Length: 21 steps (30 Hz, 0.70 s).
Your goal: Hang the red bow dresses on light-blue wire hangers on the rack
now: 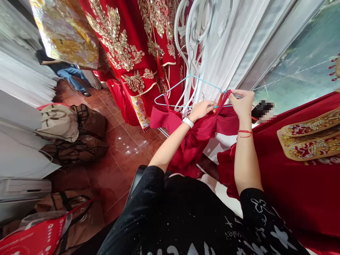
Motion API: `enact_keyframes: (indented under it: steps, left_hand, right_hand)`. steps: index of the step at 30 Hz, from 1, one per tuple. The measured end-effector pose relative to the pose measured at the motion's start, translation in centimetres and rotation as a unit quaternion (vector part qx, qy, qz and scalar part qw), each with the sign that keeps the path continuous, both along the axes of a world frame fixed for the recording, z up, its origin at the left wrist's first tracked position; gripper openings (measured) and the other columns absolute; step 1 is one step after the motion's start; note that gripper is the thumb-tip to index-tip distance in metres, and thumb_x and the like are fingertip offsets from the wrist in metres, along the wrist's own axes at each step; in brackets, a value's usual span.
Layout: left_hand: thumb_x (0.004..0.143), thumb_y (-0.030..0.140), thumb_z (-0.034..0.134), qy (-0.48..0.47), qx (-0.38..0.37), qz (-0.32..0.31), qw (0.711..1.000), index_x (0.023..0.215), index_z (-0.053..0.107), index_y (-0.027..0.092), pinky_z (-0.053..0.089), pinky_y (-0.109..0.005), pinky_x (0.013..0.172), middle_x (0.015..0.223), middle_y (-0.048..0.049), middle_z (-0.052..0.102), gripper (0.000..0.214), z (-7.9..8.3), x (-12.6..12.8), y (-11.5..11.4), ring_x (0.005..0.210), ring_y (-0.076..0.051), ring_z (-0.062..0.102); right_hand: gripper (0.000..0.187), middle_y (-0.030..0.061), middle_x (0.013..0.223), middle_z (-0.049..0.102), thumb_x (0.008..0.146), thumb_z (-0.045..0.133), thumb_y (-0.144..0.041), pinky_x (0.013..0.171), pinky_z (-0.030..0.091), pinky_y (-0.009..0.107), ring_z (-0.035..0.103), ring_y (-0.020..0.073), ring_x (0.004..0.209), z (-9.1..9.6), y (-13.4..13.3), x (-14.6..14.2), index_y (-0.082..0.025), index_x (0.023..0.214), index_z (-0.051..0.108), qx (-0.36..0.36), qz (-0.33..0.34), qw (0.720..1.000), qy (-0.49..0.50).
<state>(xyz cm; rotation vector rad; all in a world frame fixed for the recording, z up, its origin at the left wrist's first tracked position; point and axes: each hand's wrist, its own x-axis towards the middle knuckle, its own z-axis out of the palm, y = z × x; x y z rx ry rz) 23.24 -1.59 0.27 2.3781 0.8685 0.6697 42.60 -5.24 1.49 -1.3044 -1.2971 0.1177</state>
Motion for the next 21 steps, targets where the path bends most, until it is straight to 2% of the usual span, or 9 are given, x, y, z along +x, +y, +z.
enact_keyframes:
  steps: [6, 11, 17, 21]
  left_hand:
    - [0.107, 0.032, 0.044, 0.032, 0.029, 0.023, 0.999, 0.105, 0.078, 0.022, 0.044, -0.029, 0.084, 0.109, -0.0034, 0.08, 0.036, -0.1, -0.3, 0.0, 0.106, -0.023, 0.072]
    - [0.105, 0.026, 0.048, 0.041, 0.034, 0.06, 0.997, 0.109, 0.079, 0.022, 0.045, -0.03, 0.085, 0.115, -0.0034, 0.081, 0.032, -0.9, -1.2, 0.2, 0.11, -0.025, 0.072]
    - [0.105, 0.027, 0.051, 0.031, 0.053, 0.081, 0.995, 0.107, 0.08, 0.024, 0.047, -0.031, 0.09, 0.113, -0.0044, 0.081, 0.03, -1.6, -2.0, 0.3, 0.109, -0.024, 0.072]
    - [0.105, 0.027, 0.052, 0.017, 0.071, 0.079, 0.994, 0.11, 0.079, 0.023, 0.047, -0.033, 0.099, 0.113, -0.0054, 0.081, 0.027, -2.1, -1.9, 0.5, 0.112, -0.024, 0.071]
  right_hand:
    - [0.019, 0.0106, 0.09, 0.082, 0.085, 0.075, -0.036, 0.095, 0.064, 0.044, 0.078, 0.0296, 0.093, 1.5, 0.0, -1.5, -0.018, 0.084, 0.081, -0.046, 0.027, 0.995, -0.089]
    - [0.007, 0.0083, 0.087, 0.08, 0.08, 0.075, -0.027, 0.091, 0.066, 0.042, 0.077, 0.0253, 0.089, 0.6, 1.1, -1.3, -0.02, 0.081, 0.075, -0.099, 0.119, 0.986, -0.055]
    - [0.032, 0.0075, 0.101, 0.081, 0.072, 0.079, -0.024, 0.097, 0.064, 0.043, 0.077, 0.0242, 0.098, 0.2, 0.8, -1.9, -0.022, 0.103, 0.074, -0.084, 0.139, 0.985, -0.053]
    - [0.014, 0.0068, 0.091, 0.081, 0.075, 0.076, -0.031, 0.088, 0.065, 0.044, 0.075, 0.0251, 0.083, 0.1, 0.5, -2.9, -0.022, 0.085, 0.076, -0.092, 0.12, 0.985, -0.08]
